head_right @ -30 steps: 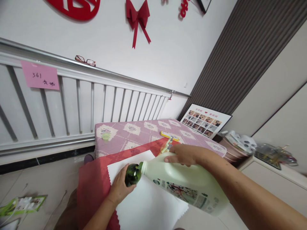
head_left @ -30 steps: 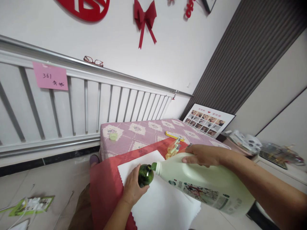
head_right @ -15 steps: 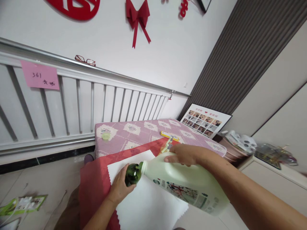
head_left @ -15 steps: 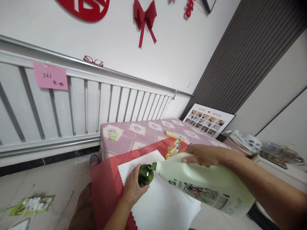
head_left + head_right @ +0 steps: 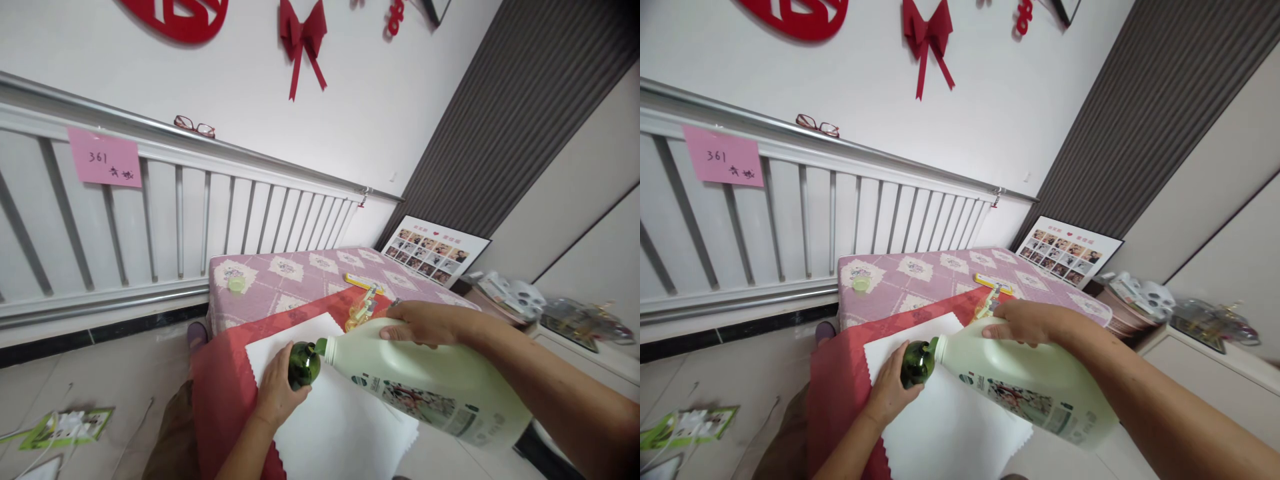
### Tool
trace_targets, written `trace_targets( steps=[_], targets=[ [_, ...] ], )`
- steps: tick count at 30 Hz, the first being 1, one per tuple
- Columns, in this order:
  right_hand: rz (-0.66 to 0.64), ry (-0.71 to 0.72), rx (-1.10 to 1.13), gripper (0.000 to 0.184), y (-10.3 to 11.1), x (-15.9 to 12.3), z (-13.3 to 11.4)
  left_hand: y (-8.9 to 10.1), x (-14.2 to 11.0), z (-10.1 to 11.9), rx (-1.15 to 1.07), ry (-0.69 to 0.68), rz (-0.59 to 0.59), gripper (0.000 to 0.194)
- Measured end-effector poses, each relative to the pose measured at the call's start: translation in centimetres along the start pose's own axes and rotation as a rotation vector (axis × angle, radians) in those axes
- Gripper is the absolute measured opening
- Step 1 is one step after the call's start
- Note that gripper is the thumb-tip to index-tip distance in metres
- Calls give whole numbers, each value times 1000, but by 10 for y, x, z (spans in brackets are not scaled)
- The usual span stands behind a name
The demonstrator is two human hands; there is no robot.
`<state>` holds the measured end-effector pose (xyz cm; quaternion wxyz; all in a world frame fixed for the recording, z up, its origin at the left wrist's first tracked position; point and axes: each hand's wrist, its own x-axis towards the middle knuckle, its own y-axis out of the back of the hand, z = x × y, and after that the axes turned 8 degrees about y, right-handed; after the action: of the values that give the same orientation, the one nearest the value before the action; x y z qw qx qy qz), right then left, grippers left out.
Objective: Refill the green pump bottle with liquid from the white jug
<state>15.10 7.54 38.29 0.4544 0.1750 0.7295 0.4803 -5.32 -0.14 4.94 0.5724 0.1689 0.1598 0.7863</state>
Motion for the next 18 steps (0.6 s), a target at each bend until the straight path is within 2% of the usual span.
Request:
trace_targets(
  steps=[18],
  targets=[
    [-14,-24,-14,51,-1,1,1,0,0,-1,-17,-8,19,93]
  ],
)
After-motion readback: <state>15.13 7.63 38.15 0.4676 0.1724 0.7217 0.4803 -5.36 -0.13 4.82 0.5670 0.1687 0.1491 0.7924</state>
